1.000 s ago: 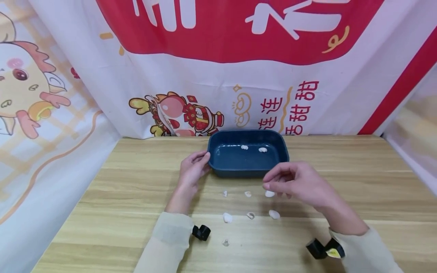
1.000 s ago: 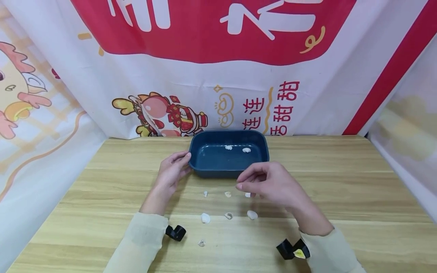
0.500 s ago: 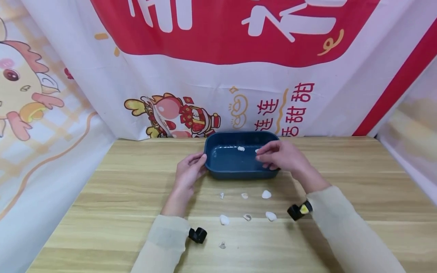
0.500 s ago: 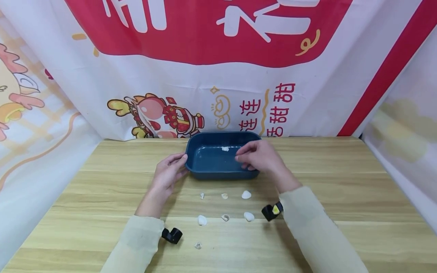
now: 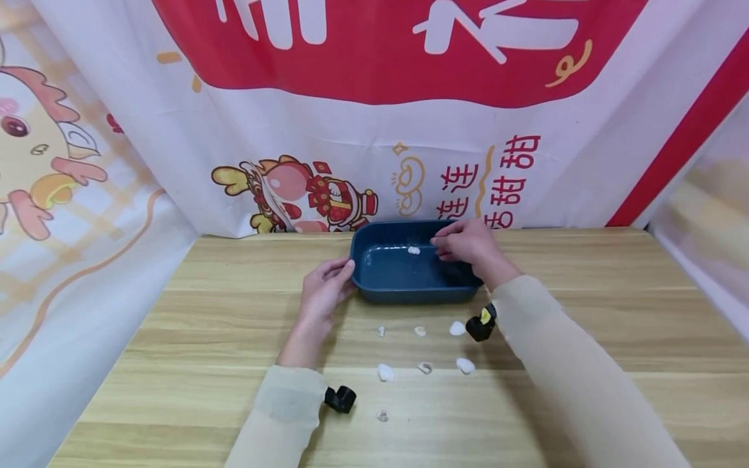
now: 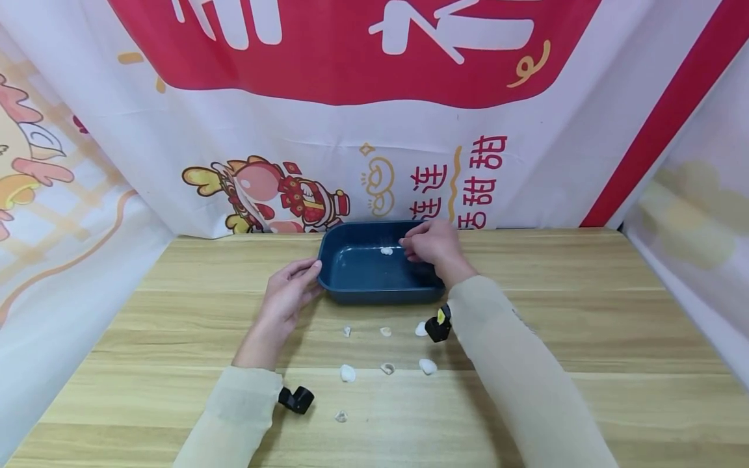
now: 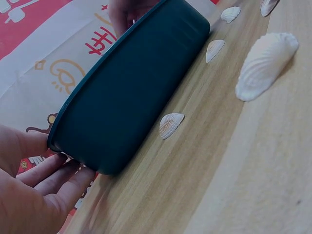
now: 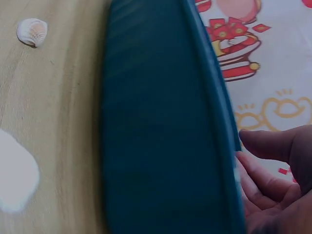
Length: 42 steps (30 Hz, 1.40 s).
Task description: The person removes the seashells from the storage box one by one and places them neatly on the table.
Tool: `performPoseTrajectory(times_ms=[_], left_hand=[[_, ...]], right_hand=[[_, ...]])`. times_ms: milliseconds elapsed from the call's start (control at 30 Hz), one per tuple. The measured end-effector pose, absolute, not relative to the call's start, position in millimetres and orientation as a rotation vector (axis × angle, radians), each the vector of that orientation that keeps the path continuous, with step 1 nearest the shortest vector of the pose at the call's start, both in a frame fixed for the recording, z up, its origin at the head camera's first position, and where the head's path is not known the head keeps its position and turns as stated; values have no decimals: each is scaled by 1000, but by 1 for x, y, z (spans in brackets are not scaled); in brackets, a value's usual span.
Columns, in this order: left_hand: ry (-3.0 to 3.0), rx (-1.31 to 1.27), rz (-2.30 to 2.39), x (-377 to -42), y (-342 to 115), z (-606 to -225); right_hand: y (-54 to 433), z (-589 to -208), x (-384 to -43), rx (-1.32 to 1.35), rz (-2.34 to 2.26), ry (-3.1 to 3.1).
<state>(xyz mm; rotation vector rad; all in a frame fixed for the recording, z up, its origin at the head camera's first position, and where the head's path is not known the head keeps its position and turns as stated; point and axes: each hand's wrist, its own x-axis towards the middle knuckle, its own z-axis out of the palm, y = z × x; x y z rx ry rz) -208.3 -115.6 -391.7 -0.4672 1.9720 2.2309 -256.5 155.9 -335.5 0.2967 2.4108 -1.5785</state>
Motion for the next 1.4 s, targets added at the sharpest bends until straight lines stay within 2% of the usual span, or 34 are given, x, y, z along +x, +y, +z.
performPoseTrajectory(times_ms=[600, 900, 1400], left_hand=[[2001, -481, 2211, -209, -109, -389], [2008, -483, 2207, -208, -110, -389], [2009, -505, 2194, -207, -112, -389]], right_hand=[[141, -359, -270, 654, -1420, 2523], [140, -367, -275, 612, -1216, 2619], [151, -365, -270, 406, -1447, 2356]])
